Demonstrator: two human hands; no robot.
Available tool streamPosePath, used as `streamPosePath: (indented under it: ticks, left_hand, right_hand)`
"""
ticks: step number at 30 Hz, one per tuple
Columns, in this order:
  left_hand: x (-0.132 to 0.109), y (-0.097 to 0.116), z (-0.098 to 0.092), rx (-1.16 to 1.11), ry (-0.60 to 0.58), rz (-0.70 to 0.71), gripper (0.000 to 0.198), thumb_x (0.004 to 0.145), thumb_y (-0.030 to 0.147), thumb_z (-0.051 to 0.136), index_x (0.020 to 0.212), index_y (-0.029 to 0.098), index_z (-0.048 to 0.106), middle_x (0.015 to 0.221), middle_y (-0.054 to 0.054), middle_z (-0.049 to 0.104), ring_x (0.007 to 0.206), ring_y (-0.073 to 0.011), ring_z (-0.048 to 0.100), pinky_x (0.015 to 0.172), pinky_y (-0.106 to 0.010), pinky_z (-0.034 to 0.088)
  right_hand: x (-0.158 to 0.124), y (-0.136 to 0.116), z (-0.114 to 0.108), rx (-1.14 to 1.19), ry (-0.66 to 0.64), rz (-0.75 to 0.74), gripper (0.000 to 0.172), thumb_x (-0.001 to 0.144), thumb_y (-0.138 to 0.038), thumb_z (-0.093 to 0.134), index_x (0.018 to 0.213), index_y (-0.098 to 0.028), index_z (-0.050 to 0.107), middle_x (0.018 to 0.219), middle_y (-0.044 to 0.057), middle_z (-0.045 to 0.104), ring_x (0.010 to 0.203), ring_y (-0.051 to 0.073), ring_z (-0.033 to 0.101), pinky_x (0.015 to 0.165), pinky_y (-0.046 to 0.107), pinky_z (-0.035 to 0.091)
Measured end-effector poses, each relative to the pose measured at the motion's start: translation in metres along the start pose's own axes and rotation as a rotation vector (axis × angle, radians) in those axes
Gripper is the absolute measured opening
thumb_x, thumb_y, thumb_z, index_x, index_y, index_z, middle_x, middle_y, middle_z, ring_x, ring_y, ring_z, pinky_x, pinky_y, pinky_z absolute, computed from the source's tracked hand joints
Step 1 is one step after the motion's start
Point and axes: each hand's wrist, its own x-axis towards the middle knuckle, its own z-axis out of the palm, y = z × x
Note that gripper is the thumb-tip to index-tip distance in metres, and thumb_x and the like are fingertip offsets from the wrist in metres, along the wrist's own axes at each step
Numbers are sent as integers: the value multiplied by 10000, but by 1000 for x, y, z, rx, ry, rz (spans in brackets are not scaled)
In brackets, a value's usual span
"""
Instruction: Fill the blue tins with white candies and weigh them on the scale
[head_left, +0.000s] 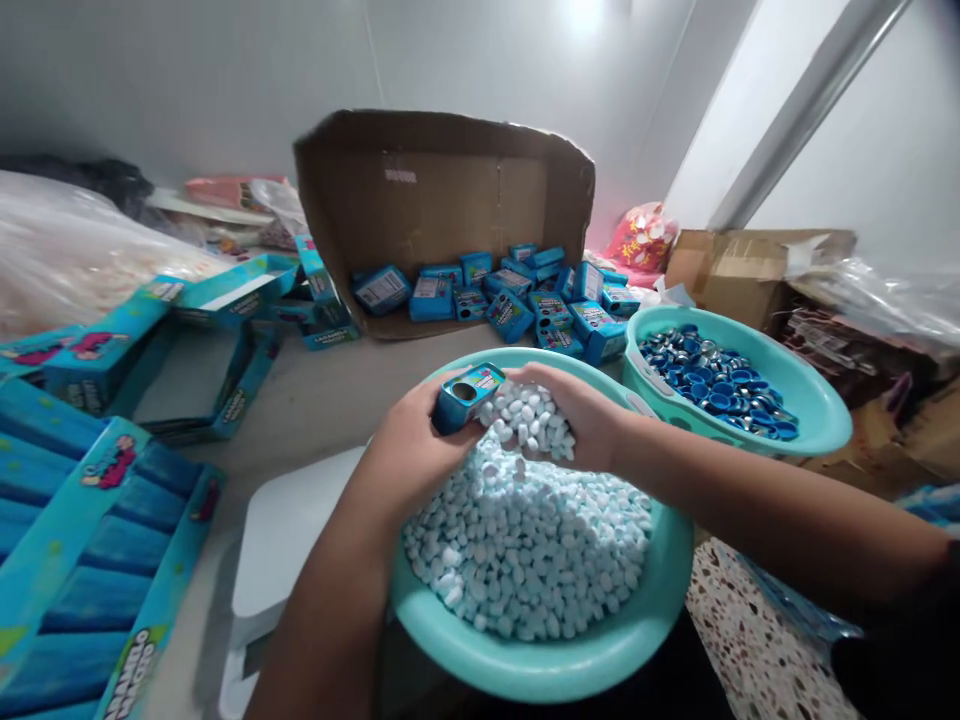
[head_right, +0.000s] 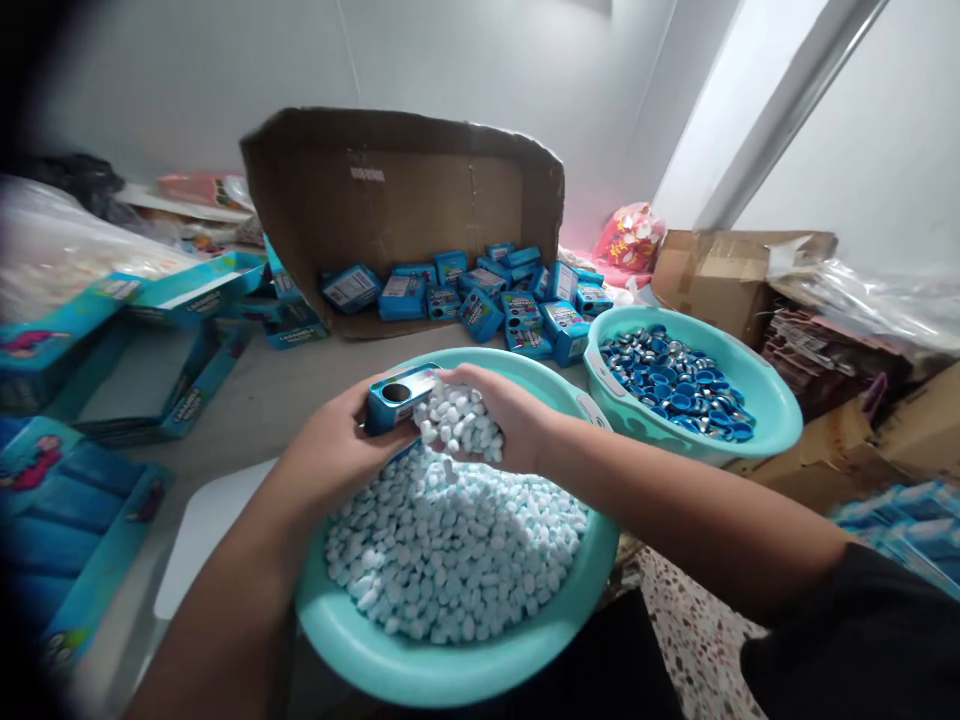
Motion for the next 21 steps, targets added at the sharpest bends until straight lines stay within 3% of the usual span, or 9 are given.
streamPosePath:
  ticks: [5,11,17,21]
  left_hand:
    - [-2,3,0,84,-40,13,503,814,319,713,1313,275,665,1236,-49,737,1117,-292,691,1016,-463,536]
    - [-7,12,1,159,-85,87,505,821,301,698,1324,304,657,1301,-13,704,1195,-271,649,1028,-423,519]
    - [-13,18,5,140,-162,79,402,817,320,717,1217,286,713,1073,-3,757,997,-241,693,940,-382,543]
    - [-14,16,6,107,-147,89,405,817,311,719,1221,297,701,1103,6,749,989,-229,686,937,-367,533]
  right_hand:
    - [-5,-13,11,137,-65,-162,217,904,-393,593,834,-189,569,708,22,655,576,125,622,408,166,432]
    - [4,-30,28,212,-44,-410,245,826,-414,684,795,-202,564,713,2,634,625,113,610,459,173,459]
    - [21,-19,30,153,66,-662,339,739,-515,749,857,-237,596,673,-5,607,785,212,690,619,310,583]
    - [22,-11,29,163,68,-710,346,718,-516,759,828,-236,589,658,-11,600,808,220,702,662,325,589]
